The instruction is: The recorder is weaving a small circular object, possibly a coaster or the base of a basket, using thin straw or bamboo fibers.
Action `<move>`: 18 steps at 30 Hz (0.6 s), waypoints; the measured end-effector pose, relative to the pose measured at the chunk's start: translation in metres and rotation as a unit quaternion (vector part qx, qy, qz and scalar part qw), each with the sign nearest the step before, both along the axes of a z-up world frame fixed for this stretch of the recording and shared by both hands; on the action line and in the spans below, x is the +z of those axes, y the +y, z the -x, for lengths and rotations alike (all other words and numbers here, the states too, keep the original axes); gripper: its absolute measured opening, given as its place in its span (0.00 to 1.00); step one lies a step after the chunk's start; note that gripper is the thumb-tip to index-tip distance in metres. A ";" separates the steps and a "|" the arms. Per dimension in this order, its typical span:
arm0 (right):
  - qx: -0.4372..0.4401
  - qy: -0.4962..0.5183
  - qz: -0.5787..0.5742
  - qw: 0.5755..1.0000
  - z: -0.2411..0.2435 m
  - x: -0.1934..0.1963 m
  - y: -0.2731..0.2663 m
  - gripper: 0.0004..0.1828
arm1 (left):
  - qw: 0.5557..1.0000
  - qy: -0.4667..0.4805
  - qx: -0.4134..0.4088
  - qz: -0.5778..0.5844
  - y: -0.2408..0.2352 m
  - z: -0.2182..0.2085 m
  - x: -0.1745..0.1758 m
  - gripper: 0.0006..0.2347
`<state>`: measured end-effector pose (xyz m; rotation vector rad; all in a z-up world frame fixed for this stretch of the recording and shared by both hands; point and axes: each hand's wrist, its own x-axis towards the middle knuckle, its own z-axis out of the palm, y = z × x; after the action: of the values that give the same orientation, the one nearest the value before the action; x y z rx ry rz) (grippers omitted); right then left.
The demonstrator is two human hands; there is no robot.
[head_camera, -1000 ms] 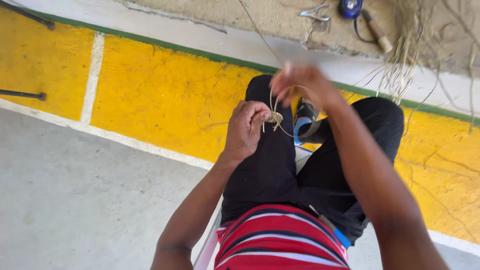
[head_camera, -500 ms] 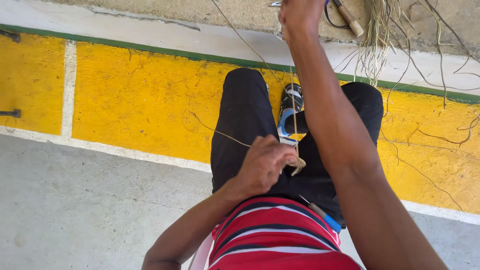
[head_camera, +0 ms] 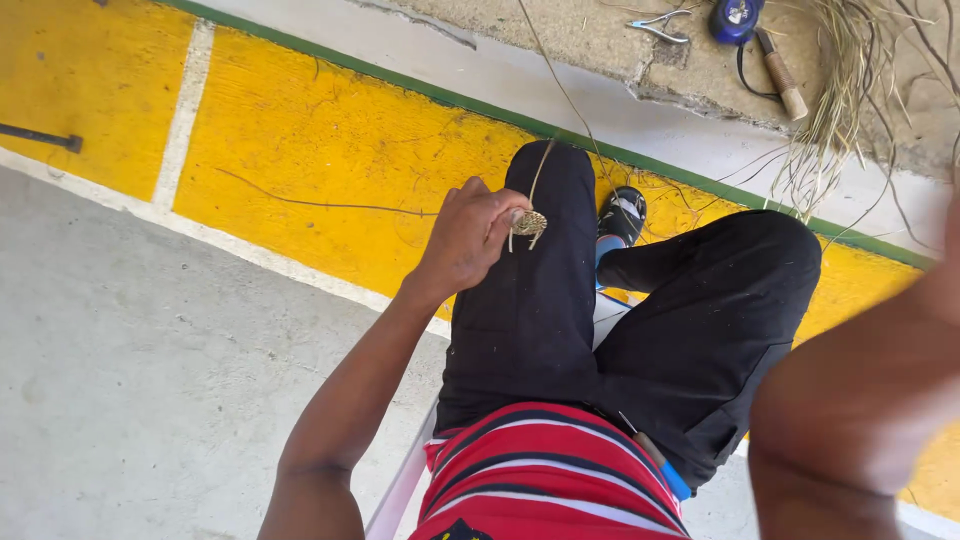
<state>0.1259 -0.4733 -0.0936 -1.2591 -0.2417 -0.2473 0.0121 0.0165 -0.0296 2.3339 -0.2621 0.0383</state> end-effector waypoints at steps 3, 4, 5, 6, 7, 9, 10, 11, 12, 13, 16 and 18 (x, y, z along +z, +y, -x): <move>0.000 -0.022 0.007 1.000 0.073 0.153 0.218 0.15 | 0.999 0.010 -0.012 0.037 -0.008 -0.001 0.006 0.05; 0.045 0.040 0.049 0.997 0.084 0.135 0.231 0.17 | 0.998 0.019 -0.015 0.054 -0.011 -0.001 0.009 0.06; 0.087 0.103 0.090 0.987 0.096 0.118 0.244 0.19 | 0.997 0.028 -0.019 0.072 -0.014 -0.001 0.011 0.06; 0.089 0.103 0.090 0.987 0.100 0.107 0.246 0.19 | 0.997 0.028 -0.017 0.072 -0.016 -0.001 0.014 0.06; 0.106 0.062 0.110 0.986 0.104 0.096 0.248 0.16 | 0.996 0.040 -0.017 0.080 -0.018 -0.001 0.016 0.06; 0.121 0.028 0.132 0.983 0.114 0.086 0.248 0.12 | 0.994 0.059 -0.019 0.090 -0.024 0.004 0.021 0.05; 0.100 -0.008 0.224 0.969 0.113 0.086 0.248 0.11 | 0.993 0.076 -0.014 0.092 -0.026 0.002 0.025 0.06; 0.078 -0.045 0.314 0.945 0.112 0.087 0.249 0.11 | 0.991 0.093 -0.010 0.094 -0.028 0.001 0.028 0.06; 0.078 -0.043 0.315 0.945 0.114 0.088 0.248 0.11 | 0.991 0.095 -0.010 0.095 -0.029 0.002 0.029 0.06; 0.078 -0.051 0.340 0.936 0.115 0.089 0.248 0.12 | 0.989 0.107 -0.012 0.100 -0.030 0.004 0.030 0.06; 0.078 -0.064 0.364 0.926 0.115 0.087 0.248 0.13 | 0.986 0.118 -0.016 0.113 -0.030 0.005 0.032 0.06; 0.077 -0.068 0.366 0.925 0.115 0.086 0.248 0.13 | 0.985 0.117 -0.021 0.123 -0.031 0.006 0.032 0.07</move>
<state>0.0107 -0.2256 -0.0080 -1.9544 -0.5870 -0.1049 0.0065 -0.0141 0.0025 2.0627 -0.1762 -0.2124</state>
